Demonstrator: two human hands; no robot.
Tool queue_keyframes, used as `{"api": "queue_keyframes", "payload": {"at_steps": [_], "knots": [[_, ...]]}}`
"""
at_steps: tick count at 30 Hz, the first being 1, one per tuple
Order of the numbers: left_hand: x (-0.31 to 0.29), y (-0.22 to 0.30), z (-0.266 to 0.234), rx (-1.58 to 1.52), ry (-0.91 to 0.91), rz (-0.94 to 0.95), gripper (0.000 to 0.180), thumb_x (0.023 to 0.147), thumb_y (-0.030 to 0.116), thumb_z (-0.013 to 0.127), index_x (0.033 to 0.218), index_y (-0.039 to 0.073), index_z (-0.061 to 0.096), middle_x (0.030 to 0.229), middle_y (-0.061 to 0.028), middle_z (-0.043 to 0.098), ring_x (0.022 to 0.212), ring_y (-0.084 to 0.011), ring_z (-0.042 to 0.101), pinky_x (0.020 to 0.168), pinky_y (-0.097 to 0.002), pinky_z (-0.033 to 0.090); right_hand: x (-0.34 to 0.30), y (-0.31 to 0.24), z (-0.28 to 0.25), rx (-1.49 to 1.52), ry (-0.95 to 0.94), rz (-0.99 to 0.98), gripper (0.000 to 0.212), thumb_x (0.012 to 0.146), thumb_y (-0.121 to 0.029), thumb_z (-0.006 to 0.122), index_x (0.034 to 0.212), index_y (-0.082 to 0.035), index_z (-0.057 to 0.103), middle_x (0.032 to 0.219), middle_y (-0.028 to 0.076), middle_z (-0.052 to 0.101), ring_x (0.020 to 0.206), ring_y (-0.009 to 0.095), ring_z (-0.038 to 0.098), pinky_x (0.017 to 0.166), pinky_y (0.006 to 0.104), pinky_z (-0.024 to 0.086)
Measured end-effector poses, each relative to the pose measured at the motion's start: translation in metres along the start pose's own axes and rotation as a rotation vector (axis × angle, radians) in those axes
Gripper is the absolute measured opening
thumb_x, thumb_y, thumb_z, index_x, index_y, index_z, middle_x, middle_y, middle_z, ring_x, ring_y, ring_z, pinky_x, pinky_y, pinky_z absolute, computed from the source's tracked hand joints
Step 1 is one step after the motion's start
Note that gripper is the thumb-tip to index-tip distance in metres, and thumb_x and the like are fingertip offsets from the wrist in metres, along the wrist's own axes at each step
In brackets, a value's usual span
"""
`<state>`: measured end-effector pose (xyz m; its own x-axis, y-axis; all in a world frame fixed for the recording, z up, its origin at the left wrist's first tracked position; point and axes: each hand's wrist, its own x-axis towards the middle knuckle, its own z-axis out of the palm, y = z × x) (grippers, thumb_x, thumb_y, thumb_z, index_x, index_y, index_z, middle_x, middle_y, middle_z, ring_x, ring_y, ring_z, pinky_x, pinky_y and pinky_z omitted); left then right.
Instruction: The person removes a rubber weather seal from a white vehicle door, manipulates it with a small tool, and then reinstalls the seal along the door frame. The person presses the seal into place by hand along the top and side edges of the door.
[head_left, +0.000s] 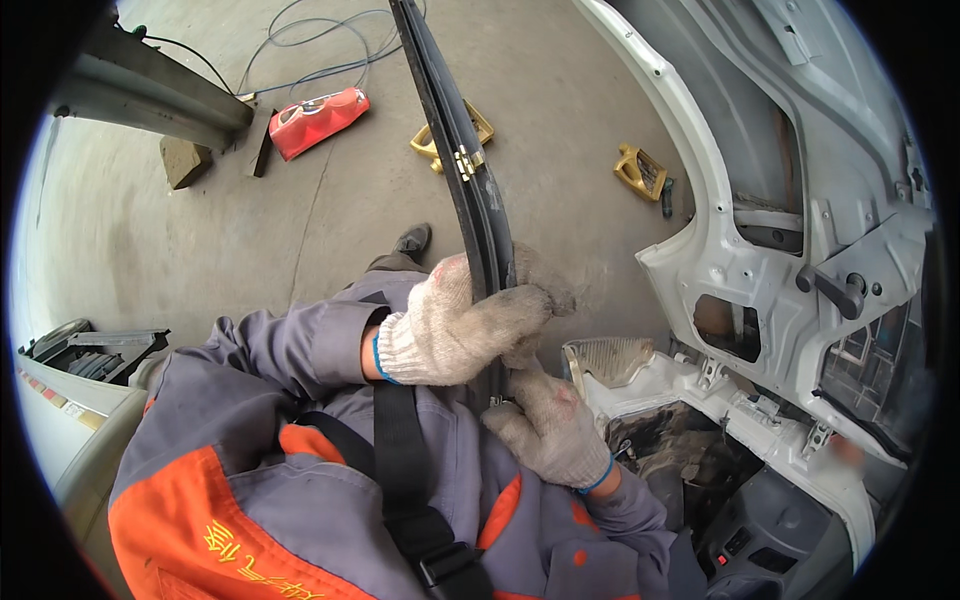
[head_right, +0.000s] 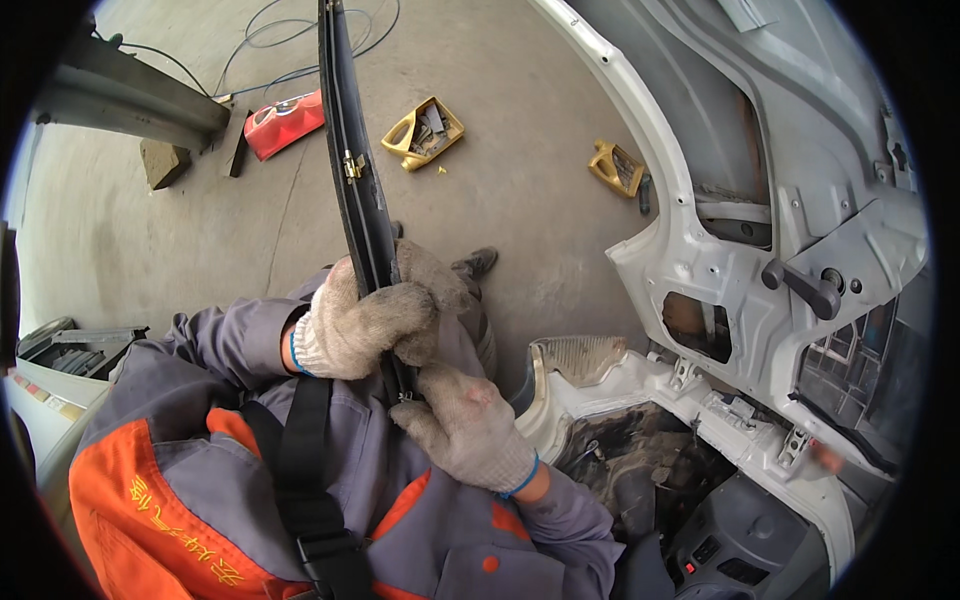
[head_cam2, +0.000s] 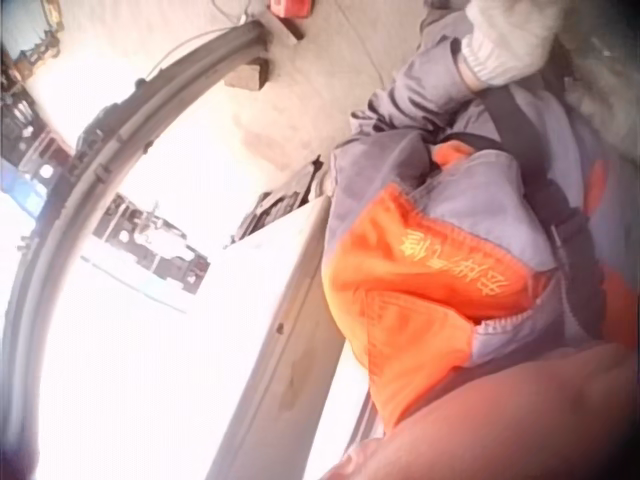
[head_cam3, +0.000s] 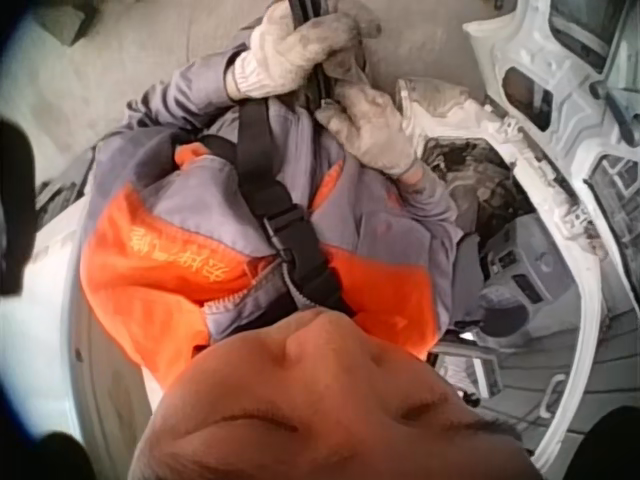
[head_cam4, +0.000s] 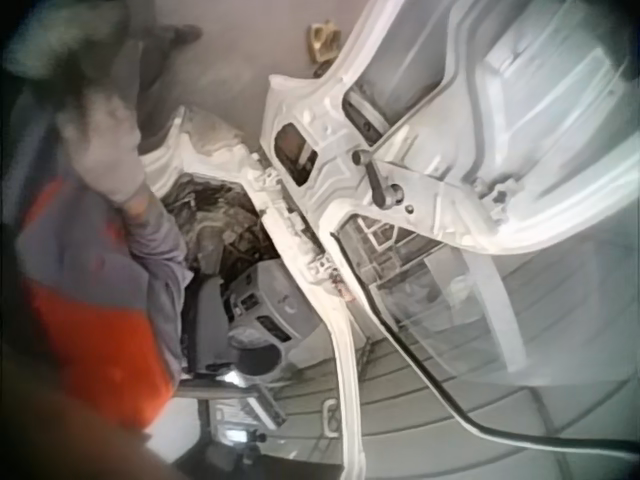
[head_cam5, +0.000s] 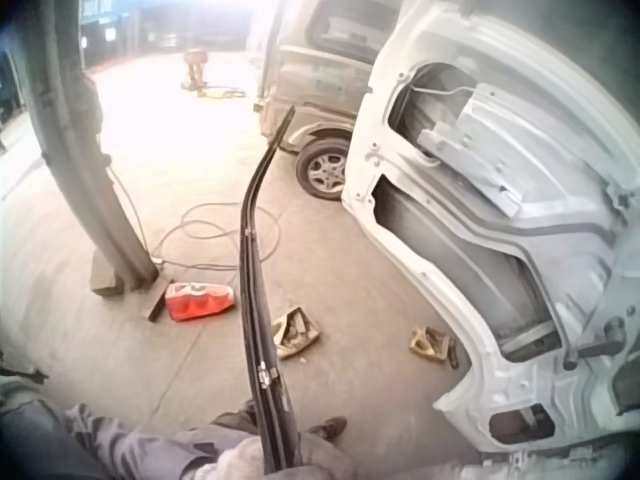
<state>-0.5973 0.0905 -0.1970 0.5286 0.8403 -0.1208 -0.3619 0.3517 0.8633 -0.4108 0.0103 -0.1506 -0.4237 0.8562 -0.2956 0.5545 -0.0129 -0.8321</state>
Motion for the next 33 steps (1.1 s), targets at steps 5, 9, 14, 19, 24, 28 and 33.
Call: {"api": "queue_keyframes", "payload": {"at_steps": [5, 9, 14, 19, 24, 28, 33], "knots": [[-0.002, -0.002, -0.005, -0.060, -0.041, -0.075, 0.016, 0.096, 0.009, 0.061, 0.108, -0.001, 0.068, 0.089, -0.0083, 0.067, 0.076, -0.0191, 0.067, 0.065, -0.0307, 0.054, 0.001, -0.006, 0.002, -0.031, 0.057, -0.032, 0.028, 0.087, -0.018, 0.075, 0.090, 0.004, 0.059, 0.079, 0.023, 0.060, 0.072, 0.042, 0.062, 0.066, 0.0481, 0.049], [-0.003, -0.015, -0.008, -0.003, -0.064, -0.020, 0.017, 0.096, 0.007, 0.061, 0.109, -0.002, 0.066, 0.086, -0.0068, 0.067, 0.074, -0.0161, 0.066, 0.065, -0.0295, 0.054, 0.002, -0.002, 0.004, -0.007, 0.035, -0.044, 0.028, 0.086, -0.018, 0.076, 0.089, 0.004, 0.059, 0.080, 0.023, 0.059, 0.074, 0.041, 0.062, 0.065, 0.0487, 0.049], [-0.001, -0.002, -0.001, -0.178, -0.054, -0.103, 0.020, 0.098, 0.010, 0.061, 0.111, -0.003, 0.066, 0.079, -0.0058, 0.067, 0.070, -0.0125, 0.064, 0.062, -0.0292, 0.052, 0.002, 0.005, 0.003, -0.049, -0.030, -0.077, 0.025, 0.085, -0.014, 0.076, 0.092, 0.005, 0.061, 0.085, 0.021, 0.060, 0.079, 0.041, 0.063, 0.067, 0.0487, 0.049], [-0.003, -0.002, 0.005, -0.265, -0.035, -0.092, 0.019, 0.097, 0.011, 0.063, 0.110, -0.003, 0.066, 0.079, -0.0077, 0.066, 0.069, -0.0133, 0.064, 0.060, -0.0301, 0.052, -0.003, 0.013, 0.005, -0.096, -0.014, -0.173, 0.032, 0.089, -0.017, 0.073, 0.112, 0.003, 0.064, 0.100, 0.022, 0.066, 0.086, 0.041, 0.066, 0.074, 0.0460, 0.054], [-0.006, -0.005, 0.006, -0.274, -0.029, -0.043, 0.017, 0.097, 0.008, 0.062, 0.109, -0.003, 0.066, 0.080, -0.0080, 0.066, 0.070, -0.0148, 0.064, 0.060, -0.0314, 0.052, -0.006, 0.017, 0.006, -0.098, 0.012, -0.200, 0.039, 0.091, -0.019, 0.072, 0.123, 0.002, 0.064, 0.108, 0.022, 0.069, 0.093, 0.041, 0.069, 0.079, 0.0442, 0.056], [-0.006, -0.008, 0.002, -0.176, -0.059, -0.022, 0.016, 0.095, 0.005, 0.063, 0.108, -0.002, 0.068, 0.087, -0.0089, 0.067, 0.075, -0.0166, 0.065, 0.062, -0.0338, 0.053, 0.002, 0.018, 0.003, 0.004, -0.054, -0.153, 0.040, 0.090, -0.018, 0.073, 0.124, 0.002, 0.064, 0.109, 0.022, 0.069, 0.097, 0.040, 0.069, 0.081, 0.0442, 0.056], [-0.009, -0.003, -0.001, -0.055, -0.025, -0.082, 0.017, 0.090, 0.006, 0.067, 0.106, -0.001, 0.068, 0.092, -0.0109, 0.066, 0.078, -0.0217, 0.066, 0.066, -0.0364, 0.054, 0.001, 0.015, 0.000, 0.000, -0.076, -0.171, 0.047, 0.087, -0.012, 0.072, 0.127, 0.008, 0.060, 0.098, 0.024, 0.063, 0.090, 0.043, 0.062, 0.082, 0.0485, 0.051]]}}
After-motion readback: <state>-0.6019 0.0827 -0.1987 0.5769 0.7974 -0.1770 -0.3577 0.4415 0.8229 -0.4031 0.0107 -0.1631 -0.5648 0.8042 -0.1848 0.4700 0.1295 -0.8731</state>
